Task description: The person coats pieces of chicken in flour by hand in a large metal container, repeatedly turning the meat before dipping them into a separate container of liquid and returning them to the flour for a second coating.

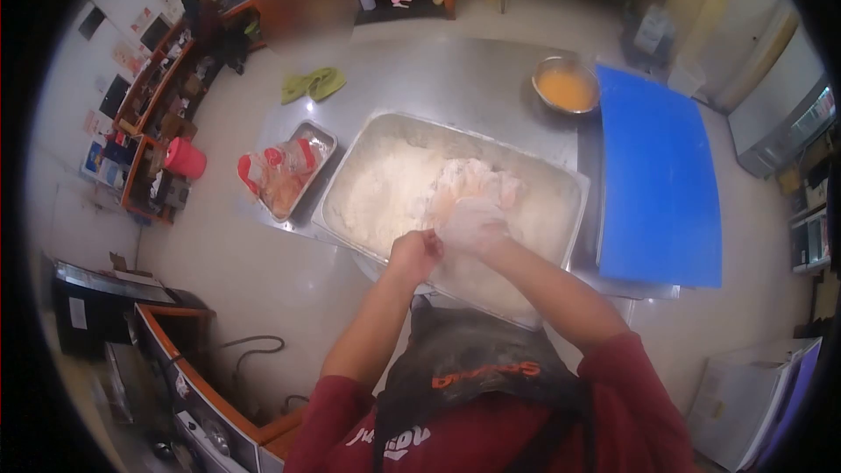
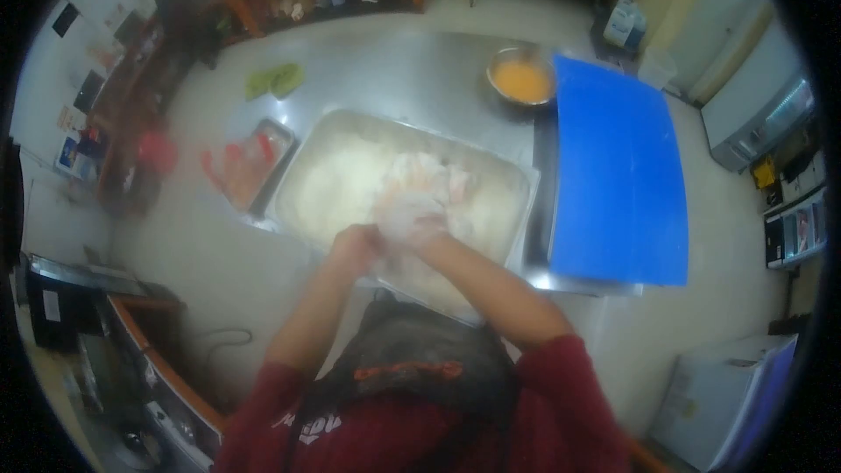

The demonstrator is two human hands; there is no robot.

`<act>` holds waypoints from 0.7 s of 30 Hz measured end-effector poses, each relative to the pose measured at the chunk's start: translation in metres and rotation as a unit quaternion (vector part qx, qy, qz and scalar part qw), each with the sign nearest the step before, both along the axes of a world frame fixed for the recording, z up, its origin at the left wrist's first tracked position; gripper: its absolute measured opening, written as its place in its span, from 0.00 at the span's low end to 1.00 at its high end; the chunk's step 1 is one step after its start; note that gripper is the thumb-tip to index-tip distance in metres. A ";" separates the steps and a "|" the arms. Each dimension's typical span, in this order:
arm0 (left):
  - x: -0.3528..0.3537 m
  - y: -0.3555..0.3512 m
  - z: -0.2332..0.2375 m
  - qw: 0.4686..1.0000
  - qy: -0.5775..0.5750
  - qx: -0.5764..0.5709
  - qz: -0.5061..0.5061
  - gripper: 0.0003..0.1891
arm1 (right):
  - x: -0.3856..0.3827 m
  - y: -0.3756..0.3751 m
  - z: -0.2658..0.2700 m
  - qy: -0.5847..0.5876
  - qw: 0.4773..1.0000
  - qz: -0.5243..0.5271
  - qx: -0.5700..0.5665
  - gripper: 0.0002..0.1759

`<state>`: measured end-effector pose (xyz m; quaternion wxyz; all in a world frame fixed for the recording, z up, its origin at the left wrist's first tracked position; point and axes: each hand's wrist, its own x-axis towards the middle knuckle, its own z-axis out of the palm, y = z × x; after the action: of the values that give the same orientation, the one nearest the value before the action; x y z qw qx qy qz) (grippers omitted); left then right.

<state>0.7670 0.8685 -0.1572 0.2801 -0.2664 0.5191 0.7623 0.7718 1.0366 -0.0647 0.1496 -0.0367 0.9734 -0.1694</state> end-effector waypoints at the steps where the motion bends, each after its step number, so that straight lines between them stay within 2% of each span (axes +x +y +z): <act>1: 0.003 0.002 -0.007 0.998 0.040 -0.047 -0.033 0.13 | -0.009 -0.001 -0.009 0.012 1.000 0.018 0.014 0.15; 3: 0.006 -0.001 -0.018 0.986 0.104 -0.091 -0.097 0.15 | -0.010 -0.001 -0.035 0.050 0.997 0.059 -0.015 0.17; 5: 0.006 -0.003 -0.016 0.983 0.125 -0.054 -0.121 0.16 | -0.007 0.005 -0.061 0.149 0.981 0.120 -0.022 0.14; 7: 0.009 0.004 -0.005 0.992 0.085 0.044 -0.078 0.16 | 0.005 0.006 -0.046 0.190 0.974 0.111 -0.061 0.12; 8: 0.012 0.010 0.002 0.992 0.050 0.108 -0.039 0.16 | 0.022 0.006 0.000 0.182 0.976 0.071 -0.097 0.11; 9: 0.016 0.017 0.003 0.987 0.137 0.079 -0.014 0.16 | 0.032 0.005 0.024 0.174 0.975 0.030 -0.133 0.10; 10: 0.024 0.025 0.006 0.974 0.221 0.048 0.010 0.16 | 0.039 0.004 0.016 0.199 0.966 0.054 -0.157 0.09; 12: 0.029 0.029 0.018 0.960 0.278 -0.002 0.019 0.18 | 0.058 0.003 -0.004 0.246 0.943 0.098 -0.204 0.07; 15: 0.029 0.038 0.067 0.971 0.237 -0.006 0.006 0.22 | 0.075 -0.007 0.021 0.223 0.964 0.033 -0.141 0.09; 18: 0.032 0.043 0.073 0.967 0.243 0.073 0.018 0.24 | 0.073 -0.005 0.008 0.189 0.958 0.018 -0.216 0.11; 21: 0.033 0.038 0.066 0.972 0.226 0.070 0.015 0.25 | 0.080 -0.005 0.003 0.152 0.899 0.004 -0.410 0.14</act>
<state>0.8004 0.9061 -0.0912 0.1623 -0.0747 0.5104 0.8412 0.8517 1.0318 -0.0615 -0.0274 -0.1244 0.8285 -0.5453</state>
